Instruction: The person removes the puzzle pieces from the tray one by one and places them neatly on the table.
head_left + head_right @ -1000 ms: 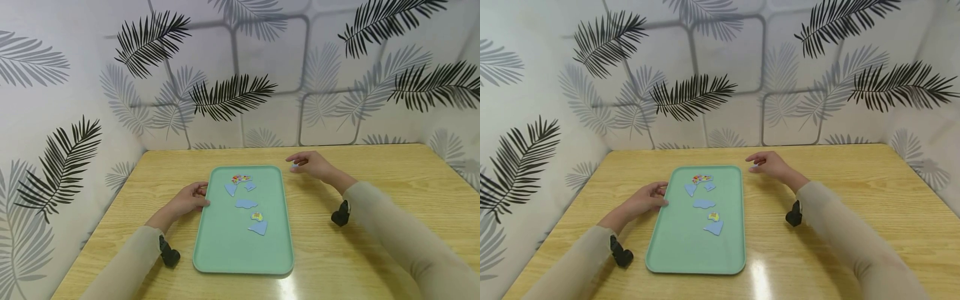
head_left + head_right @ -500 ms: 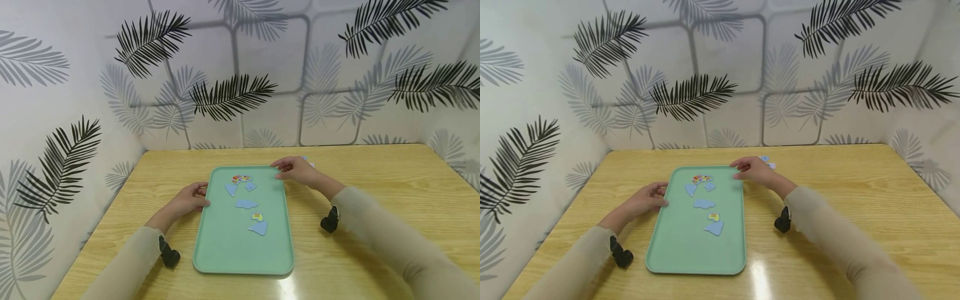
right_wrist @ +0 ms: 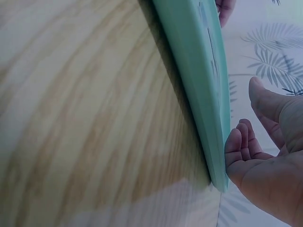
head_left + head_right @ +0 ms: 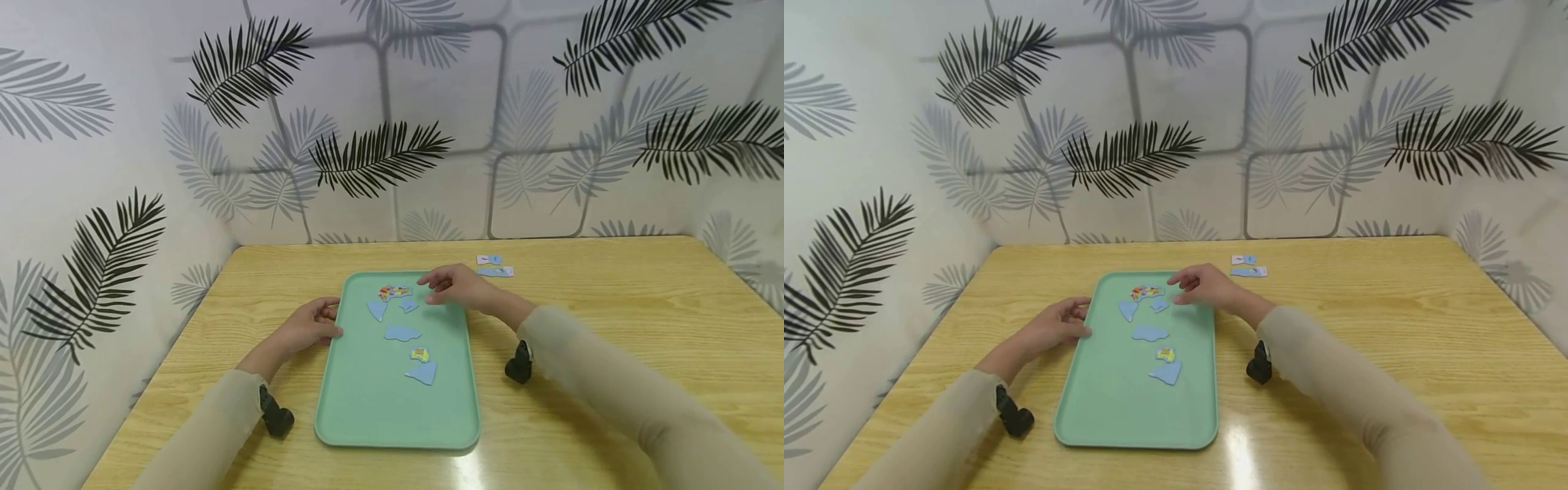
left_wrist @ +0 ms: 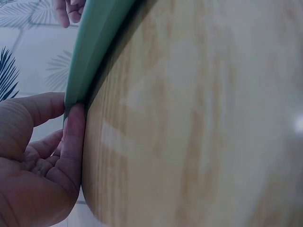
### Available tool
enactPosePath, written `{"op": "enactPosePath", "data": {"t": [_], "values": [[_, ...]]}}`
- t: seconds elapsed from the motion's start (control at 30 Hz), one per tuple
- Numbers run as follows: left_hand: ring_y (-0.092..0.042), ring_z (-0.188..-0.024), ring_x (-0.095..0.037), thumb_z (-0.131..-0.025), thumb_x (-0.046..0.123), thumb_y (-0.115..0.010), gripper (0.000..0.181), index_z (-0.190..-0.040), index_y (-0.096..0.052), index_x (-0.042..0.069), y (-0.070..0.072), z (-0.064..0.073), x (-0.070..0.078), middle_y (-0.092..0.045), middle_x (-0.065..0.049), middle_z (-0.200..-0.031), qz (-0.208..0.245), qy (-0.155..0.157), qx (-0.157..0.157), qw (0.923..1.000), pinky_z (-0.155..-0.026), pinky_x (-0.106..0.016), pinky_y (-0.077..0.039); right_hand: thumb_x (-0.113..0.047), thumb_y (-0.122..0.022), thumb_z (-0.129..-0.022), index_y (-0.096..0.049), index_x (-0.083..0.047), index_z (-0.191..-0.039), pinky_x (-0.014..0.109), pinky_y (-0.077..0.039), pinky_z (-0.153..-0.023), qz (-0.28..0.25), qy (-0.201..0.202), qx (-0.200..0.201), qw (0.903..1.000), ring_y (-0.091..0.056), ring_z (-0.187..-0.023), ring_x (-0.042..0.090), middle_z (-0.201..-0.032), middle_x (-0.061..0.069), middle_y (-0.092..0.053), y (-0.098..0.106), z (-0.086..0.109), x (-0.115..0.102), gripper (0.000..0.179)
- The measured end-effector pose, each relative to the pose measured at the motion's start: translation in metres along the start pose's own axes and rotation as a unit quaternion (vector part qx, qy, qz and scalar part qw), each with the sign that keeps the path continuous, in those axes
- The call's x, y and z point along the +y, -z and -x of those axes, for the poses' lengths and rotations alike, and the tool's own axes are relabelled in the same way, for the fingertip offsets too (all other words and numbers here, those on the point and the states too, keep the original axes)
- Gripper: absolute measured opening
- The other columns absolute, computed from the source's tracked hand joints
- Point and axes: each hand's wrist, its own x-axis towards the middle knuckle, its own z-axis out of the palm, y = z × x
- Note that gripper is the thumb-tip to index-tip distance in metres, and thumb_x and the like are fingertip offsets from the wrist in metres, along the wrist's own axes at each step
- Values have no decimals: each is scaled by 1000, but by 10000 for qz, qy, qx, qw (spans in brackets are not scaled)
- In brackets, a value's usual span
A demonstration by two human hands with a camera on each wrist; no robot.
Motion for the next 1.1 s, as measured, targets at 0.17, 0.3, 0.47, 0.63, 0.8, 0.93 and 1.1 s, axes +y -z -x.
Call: {"op": "enactPosePath", "data": {"t": [0.17,0.3,0.47,0.63,0.8,0.93,1.1], "values": [[-55,-95,-22,-90,0,-63,65,-148,-33,-2,0,0,0,-50,-18,-116,1,20,8,10000,-79,-35,-54,-5,-73,-86,-64,1,-123,34,-47,-88,104,24,-195,9998,-54,-107,28,-119,17,-61,-9,-5,-2,38],[-55,-96,-22,-90,-1,-64,65,-148,-34,-1,-1,1,2,-50,-17,-117,-16,46,48,10000,-79,-35,-54,-6,-75,-85,-66,-1,-121,33,-46,-88,296,8,-332,9990,-53,-103,25,-114,14,-61,-13,-12,1,37],[-54,-95,-22,-90,0,-63,65,-148,-34,0,-1,2,3,-49,-17,-116,3,53,40,10000,-79,-35,-53,-6,-75,-85,-68,-3,-120,32,-46,-86,495,51,-387,9980,-52,-97,20,-110,11,-62,-16,-17,0,36],[-54,-95,-22,-90,0,-63,65,-148,-33,0,-1,3,3,-49,-17,-117,-15,62,39,10000,-79,-35,-53,-6,-75,-84,-68,-3,-119,34,-46,-88,561,43,-437,9975,-53,-98,20,-111,12,-62,-18,-20,-4,36],[-54,-96,-23,-90,1,-63,66,-148,-32,-1,-1,2,4,-48,-18,-118,-12,52,8,10000,-80,-36,-53,-6,-77,-83,-68,-3,-118,33,-46,-88,609,-23,-484,9970,-54,-98,20,-110,10,-63,-20,-22,-5,36],[-54,-97,-23,-90,1,-63,65,-148,-33,0,-1,2,4,-48,-17,-118,3,73,10,10000,-80,-35,-53,-8,-78,-83,-69,-6,-117,32,-47,-88,816,-93,-444,9956,-55,-98,19,-109,7,-63,-22,-24,-5,36],[-54,-96,-22,-90,0,-63,65,-148,-34,0,-1,2,3,-49,-17,-117,-1,108,50,9999,-79,-35,-53,-10,-79,-82,-71,-9,-115,32,-47,-87,947,-187,-374,9946,-55,-98,19,-109,5,-62,-26,-25,-5,34]]}}
